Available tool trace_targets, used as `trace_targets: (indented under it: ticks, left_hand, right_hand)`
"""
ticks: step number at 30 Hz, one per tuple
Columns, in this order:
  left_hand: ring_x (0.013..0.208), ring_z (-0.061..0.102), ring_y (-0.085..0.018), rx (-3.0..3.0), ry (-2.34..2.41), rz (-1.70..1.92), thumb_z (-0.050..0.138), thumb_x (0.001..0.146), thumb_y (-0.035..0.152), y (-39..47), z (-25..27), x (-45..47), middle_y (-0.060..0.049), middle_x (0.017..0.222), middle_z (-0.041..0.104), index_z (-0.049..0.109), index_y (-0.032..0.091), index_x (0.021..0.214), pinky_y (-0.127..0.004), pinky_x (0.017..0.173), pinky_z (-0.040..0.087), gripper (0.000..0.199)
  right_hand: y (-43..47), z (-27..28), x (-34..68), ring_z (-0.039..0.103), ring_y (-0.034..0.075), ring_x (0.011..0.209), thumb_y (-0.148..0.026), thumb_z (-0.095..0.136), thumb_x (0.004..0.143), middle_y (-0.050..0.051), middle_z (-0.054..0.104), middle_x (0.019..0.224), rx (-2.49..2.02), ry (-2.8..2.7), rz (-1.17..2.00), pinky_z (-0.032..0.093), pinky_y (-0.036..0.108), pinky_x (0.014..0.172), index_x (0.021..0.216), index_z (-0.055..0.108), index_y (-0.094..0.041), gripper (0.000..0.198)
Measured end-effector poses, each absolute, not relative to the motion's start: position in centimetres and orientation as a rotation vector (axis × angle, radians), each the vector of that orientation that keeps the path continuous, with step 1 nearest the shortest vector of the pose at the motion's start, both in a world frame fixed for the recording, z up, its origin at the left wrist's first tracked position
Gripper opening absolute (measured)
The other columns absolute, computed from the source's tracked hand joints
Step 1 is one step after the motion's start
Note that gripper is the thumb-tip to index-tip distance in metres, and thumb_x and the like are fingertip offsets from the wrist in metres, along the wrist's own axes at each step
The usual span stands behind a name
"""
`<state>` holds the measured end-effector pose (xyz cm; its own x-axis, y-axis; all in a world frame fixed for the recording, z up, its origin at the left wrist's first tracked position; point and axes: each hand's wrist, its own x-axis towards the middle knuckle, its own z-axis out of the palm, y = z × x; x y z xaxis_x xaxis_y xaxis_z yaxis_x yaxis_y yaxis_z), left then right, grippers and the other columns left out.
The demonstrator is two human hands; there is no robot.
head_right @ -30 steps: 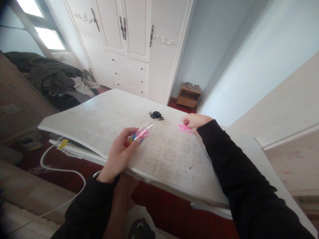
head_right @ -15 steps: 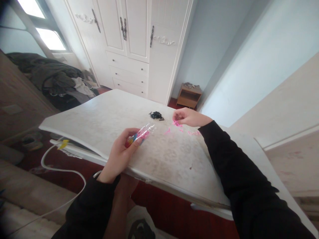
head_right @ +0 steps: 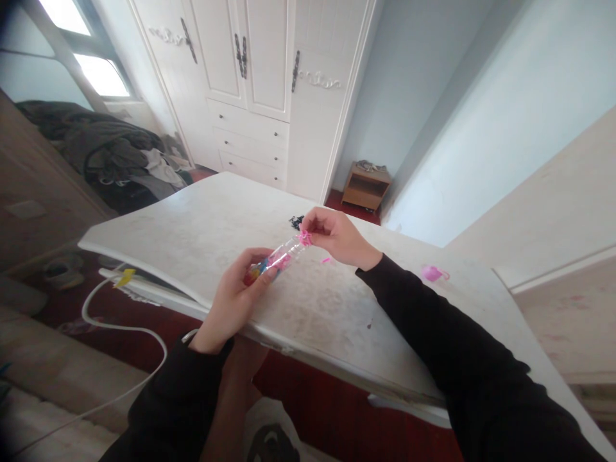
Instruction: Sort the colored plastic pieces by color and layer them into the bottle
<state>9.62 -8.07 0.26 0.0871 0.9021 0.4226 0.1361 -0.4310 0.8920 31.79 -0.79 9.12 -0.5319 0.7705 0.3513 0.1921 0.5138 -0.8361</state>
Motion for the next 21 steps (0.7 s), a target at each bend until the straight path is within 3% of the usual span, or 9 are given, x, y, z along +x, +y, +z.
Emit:
trace_targets:
  ticks: [12, 21]
  left_hand:
    - [0.102, 0.066, -0.021, 1.671, 1.061, 1.413, 0.064, 0.099, 0.037, -8.1, 0.3, 9.7, -0.006, 0.110, 0.072, 0.065, 0.020, 0.115, -0.034, 0.092, 0.048, 0.023]
    - [0.102, 0.066, -0.021, 1.688, 1.115, 1.398, 0.065, 0.098, 0.037, -8.1, 0.5, 9.7, -0.006, 0.110, 0.073, 0.066, 0.020, 0.114, -0.034, 0.092, 0.049, 0.024]
  right_hand:
    - [-1.6, 7.8, 30.6, 0.066, 0.015, 0.076, -0.018, 0.078, 0.080, 0.000, 0.072, 0.081, -0.780, -1.967, 0.757, 0.054, 0.033, 0.075, 0.082, 0.071, -0.020, 0.007]
    - [-0.7, 8.3, 31.5, 0.064, 0.015, 0.071, -0.030, 0.084, 0.078, 0.003, 0.072, 0.078, -0.821, -2.065, 0.736, 0.051, 0.031, 0.066, 0.074, 0.077, -0.020, 0.013]
